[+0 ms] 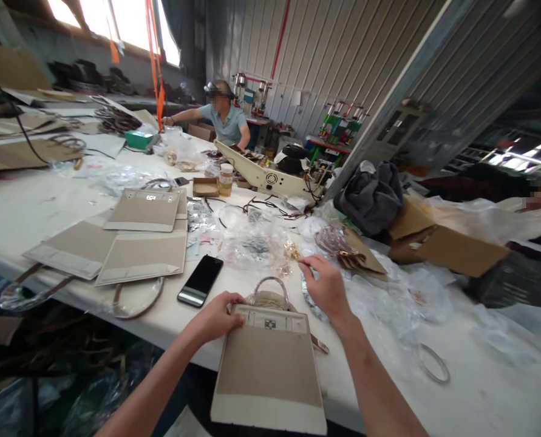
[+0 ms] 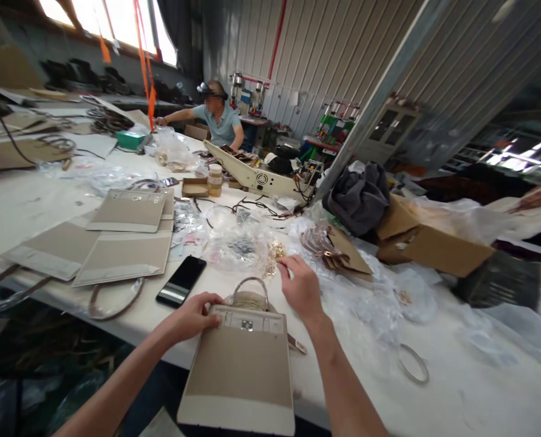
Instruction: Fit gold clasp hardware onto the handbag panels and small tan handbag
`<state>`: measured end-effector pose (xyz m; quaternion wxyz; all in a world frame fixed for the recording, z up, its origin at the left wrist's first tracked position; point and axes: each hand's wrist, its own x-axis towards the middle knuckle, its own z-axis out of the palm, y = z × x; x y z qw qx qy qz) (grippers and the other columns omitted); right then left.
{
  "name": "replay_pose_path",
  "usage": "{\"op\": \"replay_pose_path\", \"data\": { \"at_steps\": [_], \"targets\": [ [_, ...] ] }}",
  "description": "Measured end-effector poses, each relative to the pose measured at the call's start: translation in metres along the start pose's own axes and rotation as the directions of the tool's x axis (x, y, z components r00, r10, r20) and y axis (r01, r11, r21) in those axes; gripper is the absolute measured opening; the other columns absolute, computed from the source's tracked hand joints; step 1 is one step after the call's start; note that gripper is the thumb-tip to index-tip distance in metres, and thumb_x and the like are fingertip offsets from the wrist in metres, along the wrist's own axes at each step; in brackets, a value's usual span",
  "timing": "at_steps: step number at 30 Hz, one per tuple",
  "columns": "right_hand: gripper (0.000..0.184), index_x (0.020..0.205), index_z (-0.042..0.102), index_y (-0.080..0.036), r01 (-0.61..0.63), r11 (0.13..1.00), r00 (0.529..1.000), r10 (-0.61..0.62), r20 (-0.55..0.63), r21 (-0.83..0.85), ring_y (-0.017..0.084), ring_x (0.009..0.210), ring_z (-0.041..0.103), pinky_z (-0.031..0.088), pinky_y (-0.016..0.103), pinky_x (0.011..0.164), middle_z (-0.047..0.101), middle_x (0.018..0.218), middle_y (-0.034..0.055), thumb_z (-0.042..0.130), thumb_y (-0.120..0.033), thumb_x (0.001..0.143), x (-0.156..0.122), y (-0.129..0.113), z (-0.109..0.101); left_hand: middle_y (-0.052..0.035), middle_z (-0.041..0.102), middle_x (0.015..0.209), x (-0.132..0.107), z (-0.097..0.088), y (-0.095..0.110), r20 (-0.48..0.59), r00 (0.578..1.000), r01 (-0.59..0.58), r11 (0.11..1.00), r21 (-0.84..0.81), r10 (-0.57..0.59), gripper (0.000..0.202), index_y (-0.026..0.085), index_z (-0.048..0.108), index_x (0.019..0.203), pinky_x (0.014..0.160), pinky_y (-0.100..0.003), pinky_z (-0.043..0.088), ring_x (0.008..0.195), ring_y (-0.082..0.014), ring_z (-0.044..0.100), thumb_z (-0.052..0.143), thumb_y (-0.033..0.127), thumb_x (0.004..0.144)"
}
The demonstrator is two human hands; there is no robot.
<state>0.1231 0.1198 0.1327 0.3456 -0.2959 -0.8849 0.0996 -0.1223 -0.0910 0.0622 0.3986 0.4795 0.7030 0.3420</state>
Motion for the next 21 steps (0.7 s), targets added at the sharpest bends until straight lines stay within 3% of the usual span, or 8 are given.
{"op": "replay_pose_path", "data": {
  "at_steps": [2,4,8,12,16,21],
  "targets": [
    [0.031,0.12,0.078,-0.019,0.026,1.0,0.982,-0.027,0.185,0.01,0.024,0.113,0.07,0.052,0.031,0.104,0.076,0.121,0.0094,0.053,-0.009,0.106,0.033,-0.013,0.034,-0.0058,0.072,0.108,-0.001,0.0,0.001,0.005,1.0,0.003,1.0,0.004,-0.003,0.045,0.021,0.081,0.115,0.086,-0.035,0.046,0.091,-0.0247,0.061,0.072,0.034,0.073],
    [0.043,0.125,0.079,-0.02,0.04,0.997,0.922,-0.014,0.386,-0.06,0.022,0.119,0.069,0.05,0.028,0.107,0.076,0.127,0.0081,0.049,0.0,0.101,0.061,-0.016,0.069,-0.0059,0.072,0.107,-0.002,0.001,0.002,-0.001,1.0,0.002,1.0,-0.002,-0.002,0.045,0.02,0.081,0.115,0.086,-0.035,0.046,0.09,-0.0243,0.061,0.071,0.033,0.073],
    [0.03,0.111,0.085,-0.024,0.06,0.986,0.848,0.032,0.529,-0.157,0.026,0.113,0.072,0.053,0.03,0.1,0.08,0.118,0.0073,0.068,-0.006,0.095,0.089,-0.007,0.117,-0.0066,0.071,0.109,-0.005,0.004,0.0,-0.033,0.999,-0.014,1.0,-0.024,0.013,0.046,0.02,0.081,0.117,0.09,-0.036,0.047,0.094,-0.0252,0.061,0.07,0.032,0.075],
    [0.017,0.1,0.087,-0.026,0.079,0.979,0.816,0.044,0.577,-0.187,0.03,0.106,0.073,0.054,0.032,0.09,0.081,0.109,0.0082,0.083,-0.015,0.087,0.089,0.009,0.13,-0.0072,0.071,0.112,-0.004,0.006,-0.002,-0.05,0.999,-0.016,0.999,-0.041,0.014,0.045,0.021,0.08,0.118,0.092,-0.036,0.048,0.096,-0.0254,0.062,0.07,0.03,0.075],
    [0.025,0.102,0.088,-0.03,0.062,0.989,0.812,0.027,0.584,-0.132,0.028,0.106,0.073,0.053,0.029,0.087,0.081,0.109,0.004,0.085,-0.013,0.083,0.085,0.021,0.133,-0.0063,0.071,0.111,0.0,0.004,-0.005,-0.021,1.0,-0.001,0.999,-0.04,0.0,0.045,0.022,0.081,0.116,0.09,-0.036,0.049,0.097,-0.0259,0.063,0.073,0.03,0.072],
    [0.039,0.114,0.086,-0.028,-0.037,0.998,0.836,0.061,0.546,-0.055,0.023,0.09,0.074,0.053,0.027,0.08,0.081,0.096,0.0006,0.08,-0.007,0.081,0.08,0.029,0.14,-0.0062,0.071,0.112,0.001,0.004,-0.008,-0.017,1.0,-0.008,0.999,-0.046,0.007,0.046,0.022,0.08,0.118,0.089,-0.035,0.048,0.096,-0.0252,0.063,0.074,0.03,0.073]
  ]
}}
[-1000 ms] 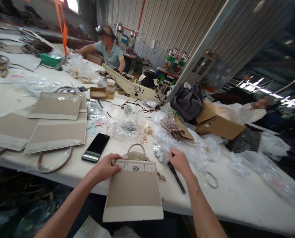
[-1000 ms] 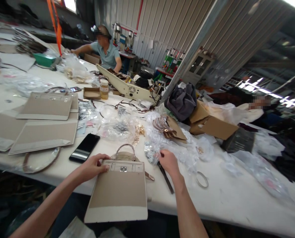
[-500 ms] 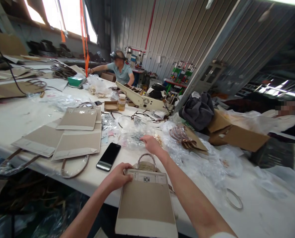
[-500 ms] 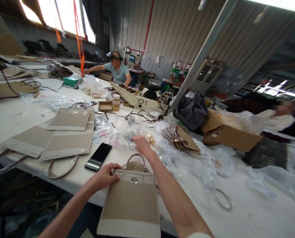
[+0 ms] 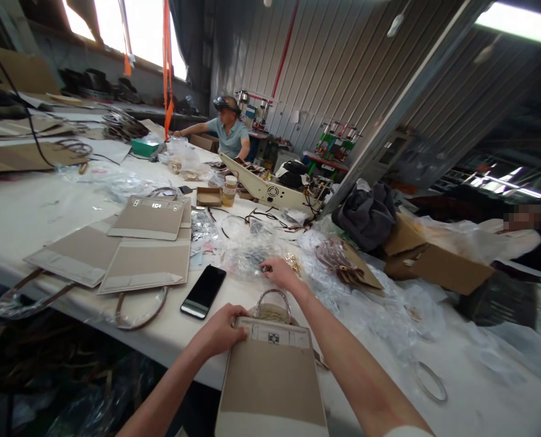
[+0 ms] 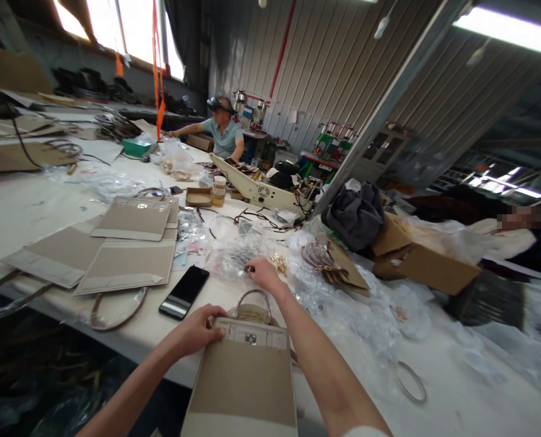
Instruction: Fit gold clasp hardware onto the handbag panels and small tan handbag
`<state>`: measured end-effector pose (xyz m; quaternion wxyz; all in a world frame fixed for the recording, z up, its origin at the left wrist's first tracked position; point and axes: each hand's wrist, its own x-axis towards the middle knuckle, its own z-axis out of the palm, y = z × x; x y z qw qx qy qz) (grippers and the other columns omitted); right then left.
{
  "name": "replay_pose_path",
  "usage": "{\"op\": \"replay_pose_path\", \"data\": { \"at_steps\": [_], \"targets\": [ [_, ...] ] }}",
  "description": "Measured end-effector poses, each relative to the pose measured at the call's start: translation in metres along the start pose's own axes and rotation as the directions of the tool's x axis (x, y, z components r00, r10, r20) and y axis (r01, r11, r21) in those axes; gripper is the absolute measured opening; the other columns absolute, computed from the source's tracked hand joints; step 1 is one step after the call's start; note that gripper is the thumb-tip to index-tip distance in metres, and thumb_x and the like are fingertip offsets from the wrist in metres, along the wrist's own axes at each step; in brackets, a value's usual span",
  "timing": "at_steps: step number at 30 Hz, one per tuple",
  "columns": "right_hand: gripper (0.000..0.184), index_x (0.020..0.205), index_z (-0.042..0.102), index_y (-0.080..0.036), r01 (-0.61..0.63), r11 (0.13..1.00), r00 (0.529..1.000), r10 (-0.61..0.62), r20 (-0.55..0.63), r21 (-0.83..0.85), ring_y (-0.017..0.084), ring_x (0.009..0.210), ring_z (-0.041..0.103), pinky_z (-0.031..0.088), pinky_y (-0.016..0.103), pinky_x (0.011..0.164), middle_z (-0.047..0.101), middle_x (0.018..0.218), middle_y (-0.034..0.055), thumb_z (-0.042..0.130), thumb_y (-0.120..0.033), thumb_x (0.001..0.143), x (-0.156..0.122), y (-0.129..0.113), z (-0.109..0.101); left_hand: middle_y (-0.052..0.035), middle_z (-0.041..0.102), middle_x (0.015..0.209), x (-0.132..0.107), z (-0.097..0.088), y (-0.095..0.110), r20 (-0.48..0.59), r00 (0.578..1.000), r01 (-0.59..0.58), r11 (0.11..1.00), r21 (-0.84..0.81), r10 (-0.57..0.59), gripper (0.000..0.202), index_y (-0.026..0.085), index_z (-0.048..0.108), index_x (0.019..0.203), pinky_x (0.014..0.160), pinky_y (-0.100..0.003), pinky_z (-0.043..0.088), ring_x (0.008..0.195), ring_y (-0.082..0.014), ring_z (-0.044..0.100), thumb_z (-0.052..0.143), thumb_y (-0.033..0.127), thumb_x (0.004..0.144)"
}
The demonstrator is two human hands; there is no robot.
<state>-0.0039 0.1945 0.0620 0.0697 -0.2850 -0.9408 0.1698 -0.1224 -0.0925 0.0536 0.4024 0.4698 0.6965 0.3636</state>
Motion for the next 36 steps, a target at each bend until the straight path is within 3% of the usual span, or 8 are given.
{"op": "replay_pose_path", "data": {
  "at_steps": [6,11,14,20,25,31,36],
  "targets": [
    [0.044,0.131,0.08,-0.023,0.046,0.99,0.996,-0.034,-0.086,0.136,0.023,0.089,0.072,0.054,0.032,0.089,0.081,0.1,0.0038,0.075,-0.011,0.089,-0.009,0.005,-0.005,-0.0066,0.071,0.112,-0.002,0.001,0.001,-0.007,1.0,-0.001,1.0,-0.028,0.001,0.046,0.02,0.081,0.118,0.088,-0.034,0.048,0.096,-0.0246,0.062,0.074,0.026,0.073],
    [0.021,0.108,0.085,-0.022,0.06,0.963,0.988,-0.02,-0.152,0.264,0.026,0.104,0.073,0.053,0.036,0.1,0.081,0.111,0.0072,0.071,-0.018,0.093,-0.012,0.008,-0.009,-0.0065,0.072,0.111,-0.001,0.001,0.001,-0.024,1.0,-0.014,1.0,-0.023,0.013,0.044,0.021,0.081,0.115,0.091,-0.035,0.048,0.098,-0.0256,0.063,0.074,0.025,0.072],
    [0.02,0.101,0.085,-0.02,0.045,0.935,0.985,0.018,-0.171,0.353,0.026,0.098,0.073,0.054,0.036,0.092,0.082,0.104,0.0073,0.067,-0.026,0.094,-0.012,0.01,-0.008,-0.0067,0.072,0.112,-0.002,0.001,0.0,-0.023,1.0,-0.016,1.0,-0.024,0.016,0.045,0.021,0.082,0.116,0.092,-0.035,0.048,0.099,-0.0262,0.064,0.074,0.028,0.072],
    [0.04,0.106,0.084,-0.016,0.008,0.859,0.982,0.089,-0.165,0.511,0.023,0.078,0.068,0.053,0.031,0.072,0.08,0.088,0.0059,0.069,-0.048,0.088,-0.011,0.012,-0.007,-0.007,0.072,0.113,-0.004,0.0,0.002,-0.031,0.999,-0.009,1.0,-0.024,0.008,0.046,0.022,0.082,0.117,0.093,-0.036,0.049,0.098,-0.0268,0.065,0.074,0.031,0.072],
    [0.055,0.119,0.08,-0.014,0.008,0.807,0.979,0.114,-0.169,0.59,0.021,0.076,0.066,0.051,0.031,0.073,0.077,0.087,0.0041,0.073,-0.053,0.08,-0.013,0.008,-0.012,-0.0069,0.072,0.112,-0.003,0.0,0.002,-0.022,1.0,-0.012,1.0,-0.018,0.011,0.045,0.022,0.082,0.115,0.092,-0.036,0.05,0.097,-0.0268,0.066,0.074,0.031,0.072],
    [0.044,0.093,0.08,-0.016,0.005,0.777,0.98,0.121,-0.157,0.629,0.023,0.078,0.067,0.052,0.034,0.076,0.077,0.084,0.0065,0.075,-0.056,0.075,-0.016,-0.009,-0.021,-0.0072,0.072,0.113,-0.002,0.003,-0.001,-0.032,0.999,-0.017,1.0,-0.016,0.017,0.047,0.022,0.082,0.118,0.091,-0.036,0.051,0.097,-0.0264,0.066,0.074,0.031,0.072],
    [0.045,0.098,0.08,-0.016,-0.014,0.755,0.977,0.149,-0.151,0.656,0.022,0.077,0.066,0.052,0.034,0.075,0.076,0.084,0.0067,0.077,-0.056,0.077,-0.045,-0.028,-0.043,-0.0075,0.073,0.112,-0.003,0.002,0.0,-0.033,0.999,-0.02,1.0,-0.005,0.02,0.047,0.021,0.082,0.118,0.088,-0.035,0.051,0.095,-0.0259,0.066,0.073,0.031,0.073]
  ]
}}
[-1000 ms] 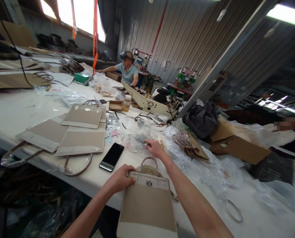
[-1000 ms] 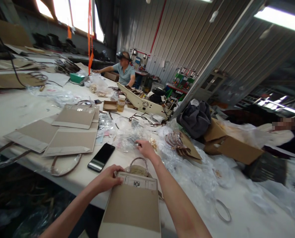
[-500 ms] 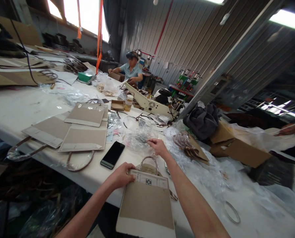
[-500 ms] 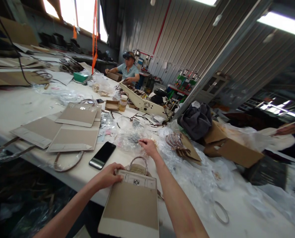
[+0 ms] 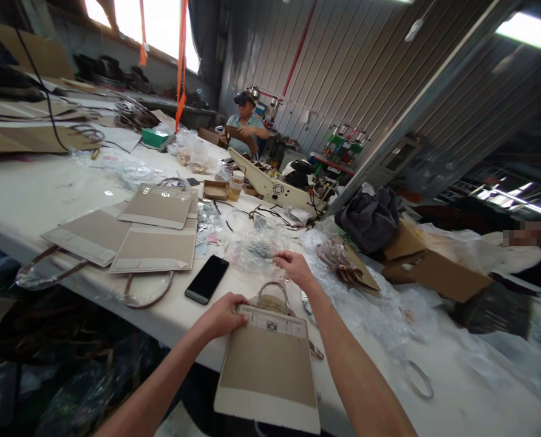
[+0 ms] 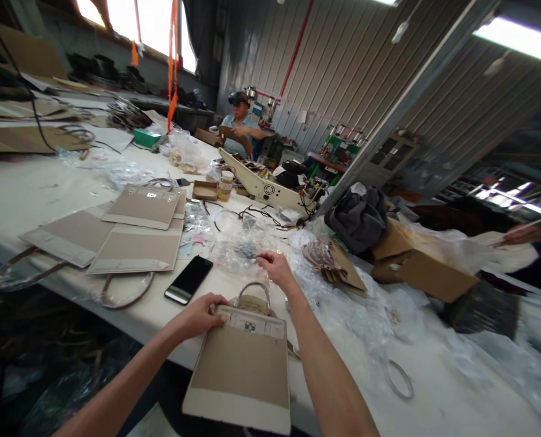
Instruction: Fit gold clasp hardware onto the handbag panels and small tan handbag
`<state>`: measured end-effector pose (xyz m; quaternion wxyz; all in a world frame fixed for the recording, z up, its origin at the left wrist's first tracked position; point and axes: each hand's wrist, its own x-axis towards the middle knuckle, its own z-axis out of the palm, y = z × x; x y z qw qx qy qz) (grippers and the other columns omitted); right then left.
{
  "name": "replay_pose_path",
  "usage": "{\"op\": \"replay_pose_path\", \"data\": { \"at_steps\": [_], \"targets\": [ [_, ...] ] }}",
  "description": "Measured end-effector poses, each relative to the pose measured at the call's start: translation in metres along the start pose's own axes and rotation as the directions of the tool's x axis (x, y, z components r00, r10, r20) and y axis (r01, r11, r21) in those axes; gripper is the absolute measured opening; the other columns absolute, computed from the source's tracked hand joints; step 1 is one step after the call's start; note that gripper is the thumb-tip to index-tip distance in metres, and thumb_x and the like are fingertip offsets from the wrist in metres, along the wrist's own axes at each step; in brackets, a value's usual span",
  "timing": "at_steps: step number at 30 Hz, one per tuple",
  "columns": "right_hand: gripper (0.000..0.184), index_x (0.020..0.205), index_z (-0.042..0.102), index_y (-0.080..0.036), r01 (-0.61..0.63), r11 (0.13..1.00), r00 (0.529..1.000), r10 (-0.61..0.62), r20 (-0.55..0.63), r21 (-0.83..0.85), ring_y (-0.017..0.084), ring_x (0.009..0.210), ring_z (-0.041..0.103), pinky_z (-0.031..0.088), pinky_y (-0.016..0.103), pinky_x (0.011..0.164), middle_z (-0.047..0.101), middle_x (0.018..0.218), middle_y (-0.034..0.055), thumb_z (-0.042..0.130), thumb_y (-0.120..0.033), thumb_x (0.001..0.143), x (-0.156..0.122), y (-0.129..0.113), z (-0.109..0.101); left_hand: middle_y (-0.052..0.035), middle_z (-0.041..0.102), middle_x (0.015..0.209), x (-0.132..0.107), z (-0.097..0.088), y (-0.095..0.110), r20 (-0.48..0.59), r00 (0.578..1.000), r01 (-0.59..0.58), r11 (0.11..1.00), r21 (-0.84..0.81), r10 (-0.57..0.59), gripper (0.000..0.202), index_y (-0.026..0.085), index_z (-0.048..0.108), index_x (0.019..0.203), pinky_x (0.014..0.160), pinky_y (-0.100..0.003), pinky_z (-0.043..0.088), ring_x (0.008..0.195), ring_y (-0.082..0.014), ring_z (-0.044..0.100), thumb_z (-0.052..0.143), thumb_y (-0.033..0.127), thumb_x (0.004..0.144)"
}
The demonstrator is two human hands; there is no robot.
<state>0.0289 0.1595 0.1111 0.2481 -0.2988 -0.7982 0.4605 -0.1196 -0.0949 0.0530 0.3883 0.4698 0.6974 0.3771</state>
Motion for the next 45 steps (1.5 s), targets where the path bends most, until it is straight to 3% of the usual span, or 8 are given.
{"op": "replay_pose_path", "data": {
  "at_steps": [4,11,17,24,28,32,37,45],
  "targets": [
    [0.042,0.113,0.08,-0.017,-0.062,0.998,0.993,0.064,0.1,-0.029,0.022,0.081,0.067,0.052,0.032,0.076,0.078,0.094,0.0058,0.076,-0.049,0.086,-0.066,-0.026,-0.015,-0.0076,0.073,0.105,0.0,-0.002,0.003,0.007,1.0,0.004,1.0,0.002,-0.004,0.048,0.019,0.083,0.119,0.087,-0.036,0.052,0.09,-0.0258,0.066,0.073,0.034,0.074],
    [0.017,0.094,0.082,-0.024,-0.072,0.931,0.947,0.176,0.267,-0.358,0.02,0.075,0.066,0.047,0.03,0.068,0.075,0.081,0.0006,0.065,-0.027,0.094,-0.156,-0.058,-0.015,-0.0036,0.07,0.082,0.007,-0.008,0.004,0.083,0.997,0.001,1.0,0.002,-0.001,0.051,0.017,0.083,0.116,0.082,-0.035,0.051,0.08,-0.0249,0.064,0.076,0.042,0.073],
    [0.017,0.095,0.086,-0.023,-0.071,0.946,0.978,0.129,0.167,-0.315,0.023,0.08,0.07,0.051,0.031,0.073,0.079,0.089,0.0024,0.07,-0.029,0.093,-0.161,-0.049,-0.012,-0.0054,0.072,0.087,0.002,-0.007,0.007,0.049,0.999,-0.025,1.0,0.018,0.024,0.053,0.016,0.082,0.12,0.084,-0.036,0.051,0.082,-0.0253,0.064,0.074,0.044,0.075],
    [0.017,0.093,0.084,-0.024,0.015,0.926,0.969,0.08,0.233,-0.378,0.022,0.088,0.071,0.051,0.031,0.078,0.08,0.095,0.0025,0.068,-0.025,0.094,-0.162,-0.051,-0.019,-0.0036,0.072,0.083,0.002,-0.004,0.003,0.04,0.998,-0.047,0.999,-0.007,0.047,0.048,0.016,0.082,0.116,0.079,-0.033,0.05,0.078,-0.0232,0.063,0.074,0.041,0.076],
    [0.017,0.098,0.082,-0.022,-0.055,0.954,0.993,0.084,0.086,-0.295,0.022,0.082,0.069,0.051,0.032,0.075,0.077,0.09,0.0033,0.068,-0.031,0.096,-0.164,-0.049,-0.019,-0.003,0.072,0.081,0.001,-0.004,0.003,0.034,0.998,-0.056,0.998,-0.025,0.057,0.047,0.017,0.083,0.113,0.074,-0.033,0.049,0.075,-0.0222,0.062,0.076,0.042,0.075],
    [0.03,0.129,0.072,-0.023,-0.029,0.987,0.998,0.021,-0.051,-0.156,0.019,0.074,0.062,0.047,0.03,0.071,0.07,0.084,-0.0012,0.065,-0.033,0.102,-0.17,-0.048,-0.009,-0.004,0.072,0.083,-0.003,-0.01,0.002,0.084,0.996,0.015,0.983,-0.184,0.001,0.058,0.016,0.08,0.119,0.066,-0.031,0.048,0.076,-0.0225,0.064,0.081,0.05,0.072],
    [0.02,0.104,0.077,-0.021,0.013,0.982,0.988,-0.041,-0.148,-0.187,0.019,0.074,0.06,0.045,0.031,0.067,0.072,0.091,0.003,0.06,-0.031,0.104,-0.173,-0.054,0.0,-0.0102,0.08,0.099,-0.01,-0.024,0.0,0.111,0.993,0.005,0.956,-0.295,0.03,0.048,0.014,0.081,0.108,0.08,-0.032,0.053,0.092,-0.0256,0.072,0.083,0.05,0.075],
    [0.026,0.123,0.079,-0.024,0.211,0.924,0.977,-0.194,0.083,-0.32,0.024,0.103,0.069,0.055,0.036,0.091,0.073,0.118,0.007,0.063,-0.016,0.104,-0.172,-0.066,0.056,-0.0059,0.076,0.078,-0.006,-0.019,-0.005,0.064,0.997,0.062,0.939,-0.338,-0.042,0.035,0.013,0.079,0.088,0.068,-0.03,0.047,0.073,-0.0206,0.066,0.084,0.041,0.066]
  ]
}}
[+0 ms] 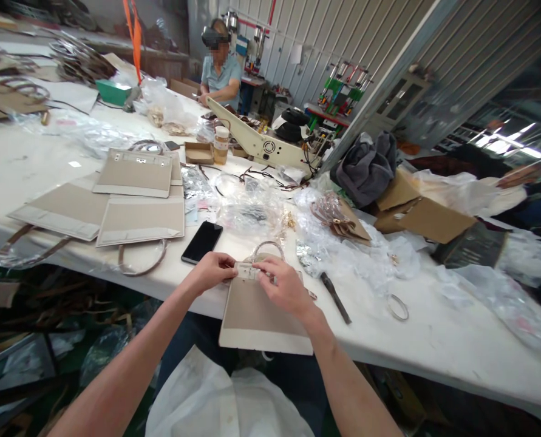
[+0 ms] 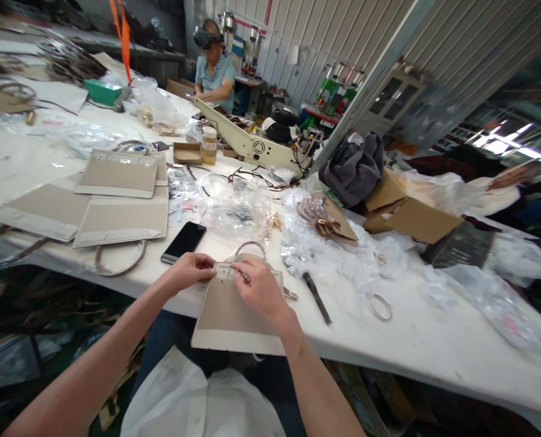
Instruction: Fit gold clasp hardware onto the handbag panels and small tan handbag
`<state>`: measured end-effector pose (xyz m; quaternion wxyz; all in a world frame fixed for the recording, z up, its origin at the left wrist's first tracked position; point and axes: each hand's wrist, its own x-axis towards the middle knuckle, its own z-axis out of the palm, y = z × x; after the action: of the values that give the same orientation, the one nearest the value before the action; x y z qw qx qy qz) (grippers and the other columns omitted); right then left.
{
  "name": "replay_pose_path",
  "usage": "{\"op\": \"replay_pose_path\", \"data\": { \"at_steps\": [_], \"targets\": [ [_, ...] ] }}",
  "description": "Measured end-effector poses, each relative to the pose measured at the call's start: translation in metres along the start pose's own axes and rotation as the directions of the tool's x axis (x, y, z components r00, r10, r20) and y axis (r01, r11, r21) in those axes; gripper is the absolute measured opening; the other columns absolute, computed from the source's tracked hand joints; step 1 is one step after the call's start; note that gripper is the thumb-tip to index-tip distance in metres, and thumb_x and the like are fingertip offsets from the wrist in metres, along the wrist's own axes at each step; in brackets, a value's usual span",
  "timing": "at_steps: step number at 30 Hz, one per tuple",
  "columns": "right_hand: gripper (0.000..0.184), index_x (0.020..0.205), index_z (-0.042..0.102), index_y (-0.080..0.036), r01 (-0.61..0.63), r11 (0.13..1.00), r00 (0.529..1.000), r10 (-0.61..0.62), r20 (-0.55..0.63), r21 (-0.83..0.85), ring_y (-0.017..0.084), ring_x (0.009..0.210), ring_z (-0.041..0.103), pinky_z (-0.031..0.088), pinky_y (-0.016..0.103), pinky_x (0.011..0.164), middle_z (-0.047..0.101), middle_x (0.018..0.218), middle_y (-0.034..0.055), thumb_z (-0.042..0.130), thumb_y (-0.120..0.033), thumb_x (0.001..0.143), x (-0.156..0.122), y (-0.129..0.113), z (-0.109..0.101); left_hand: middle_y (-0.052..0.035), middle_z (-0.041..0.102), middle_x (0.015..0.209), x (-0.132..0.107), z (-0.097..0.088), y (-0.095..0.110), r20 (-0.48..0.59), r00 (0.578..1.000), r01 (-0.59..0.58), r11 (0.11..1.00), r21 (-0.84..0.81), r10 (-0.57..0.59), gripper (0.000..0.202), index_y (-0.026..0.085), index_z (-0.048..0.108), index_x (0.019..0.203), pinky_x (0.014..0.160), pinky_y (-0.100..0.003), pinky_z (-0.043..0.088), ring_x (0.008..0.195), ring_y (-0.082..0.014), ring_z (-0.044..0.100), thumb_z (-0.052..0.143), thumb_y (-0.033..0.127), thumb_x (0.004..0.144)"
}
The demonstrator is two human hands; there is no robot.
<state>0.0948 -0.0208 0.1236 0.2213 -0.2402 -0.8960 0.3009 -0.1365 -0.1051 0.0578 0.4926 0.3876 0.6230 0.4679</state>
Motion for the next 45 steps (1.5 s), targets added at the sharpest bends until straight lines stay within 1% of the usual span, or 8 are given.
{"op": "replay_pose_path", "data": {
  "at_steps": [3,6,8,12,20,27,35,45],
  "targets": [
    [0.026,0.124,0.075,-0.022,0.038,0.976,0.999,-0.031,0.036,-0.214,0.03,0.111,0.065,0.054,0.043,0.098,0.07,0.119,0.0096,0.08,-0.021,0.098,0.005,-0.006,0.021,-0.0056,0.076,0.078,-0.001,0.002,-0.001,-0.026,0.999,-0.03,0.999,0.018,0.03,0.032,0.014,0.08,0.089,0.067,-0.028,0.045,0.073,-0.0194,0.065,0.081,0.039,0.068],
    [0.016,0.113,0.073,-0.022,0.104,0.944,0.992,-0.076,0.101,-0.314,0.03,0.11,0.064,0.053,0.046,0.099,0.07,0.114,0.0086,0.08,-0.016,0.1,0.01,-0.009,0.032,-0.0065,0.078,0.081,-0.003,0.004,-0.001,-0.054,0.997,-0.057,0.998,0.04,0.059,0.032,0.014,0.081,0.092,0.067,-0.028,0.046,0.076,-0.0201,0.065,0.078,0.038,0.071],
    [0.014,0.112,0.072,-0.022,0.125,0.937,0.989,-0.092,0.114,-0.328,0.03,0.109,0.064,0.053,0.046,0.098,0.07,0.112,0.0083,0.076,-0.013,0.101,0.011,-0.01,0.035,-0.0062,0.077,0.081,-0.004,0.005,-0.001,-0.064,0.995,-0.07,0.996,0.049,0.073,0.031,0.014,0.08,0.089,0.067,-0.028,0.045,0.075,-0.0198,0.065,0.078,0.039,0.072],
    [0.032,0.129,0.067,-0.02,0.076,0.939,0.996,-0.058,0.062,-0.336,0.033,0.114,0.062,0.054,0.049,0.1,0.067,0.123,0.0117,0.081,-0.018,0.1,0.006,-0.009,0.032,-0.0033,0.072,0.073,-0.004,0.007,-0.002,-0.08,0.993,-0.08,0.993,0.09,0.087,0.024,0.015,0.075,0.079,0.063,-0.028,0.041,0.068,-0.0173,0.06,0.075,0.038,0.072],
    [0.002,0.111,0.067,-0.02,0.196,0.911,0.976,-0.146,0.161,-0.363,0.032,0.108,0.061,0.054,0.048,0.097,0.066,0.113,0.0106,0.068,-0.019,0.109,0.017,-0.001,0.036,-0.0008,0.067,0.068,0.003,0.001,0.001,-0.101,0.992,-0.053,0.982,0.182,0.072,0.018,0.017,0.07,0.077,0.061,-0.029,0.038,0.065,-0.0173,0.057,0.071,0.034,0.07],
    [0.009,0.116,0.065,-0.017,0.175,0.901,0.981,-0.123,0.153,-0.397,0.033,0.108,0.059,0.053,0.049,0.098,0.065,0.115,0.013,0.065,-0.014,0.108,0.019,-0.002,0.046,-0.0032,0.073,0.078,0.003,-0.006,-0.002,-0.037,0.987,-0.139,0.946,0.293,0.156,0.017,0.018,0.072,0.086,0.066,-0.03,0.043,0.074,-0.021,0.065,0.067,0.033,0.081],
    [0.011,0.107,0.064,-0.019,0.102,0.899,0.99,-0.051,0.13,-0.425,0.032,0.106,0.057,0.051,0.046,0.095,0.064,0.111,0.0117,0.061,-0.008,0.106,0.022,-0.011,0.051,-0.0033,0.075,0.081,0.002,-0.006,0.007,0.005,0.97,-0.222,0.874,0.432,0.244,0.012,0.02,0.073,0.092,0.072,-0.031,0.044,0.078,-0.0217,0.068,0.064,0.018,0.084],
    [0.009,0.107,0.064,-0.019,0.088,0.893,0.994,-0.052,0.095,-0.441,0.033,0.107,0.056,0.05,0.047,0.095,0.063,0.112,0.0118,0.061,-0.01,0.108,0.014,-0.011,0.06,-0.0024,0.072,0.076,-0.003,-0.005,0.008,-0.008,0.969,-0.226,0.895,0.385,0.248,0.017,0.016,0.077,0.094,0.07,-0.031,0.041,0.071,-0.019,0.061,0.064,0.019,0.084]
  ]
}}
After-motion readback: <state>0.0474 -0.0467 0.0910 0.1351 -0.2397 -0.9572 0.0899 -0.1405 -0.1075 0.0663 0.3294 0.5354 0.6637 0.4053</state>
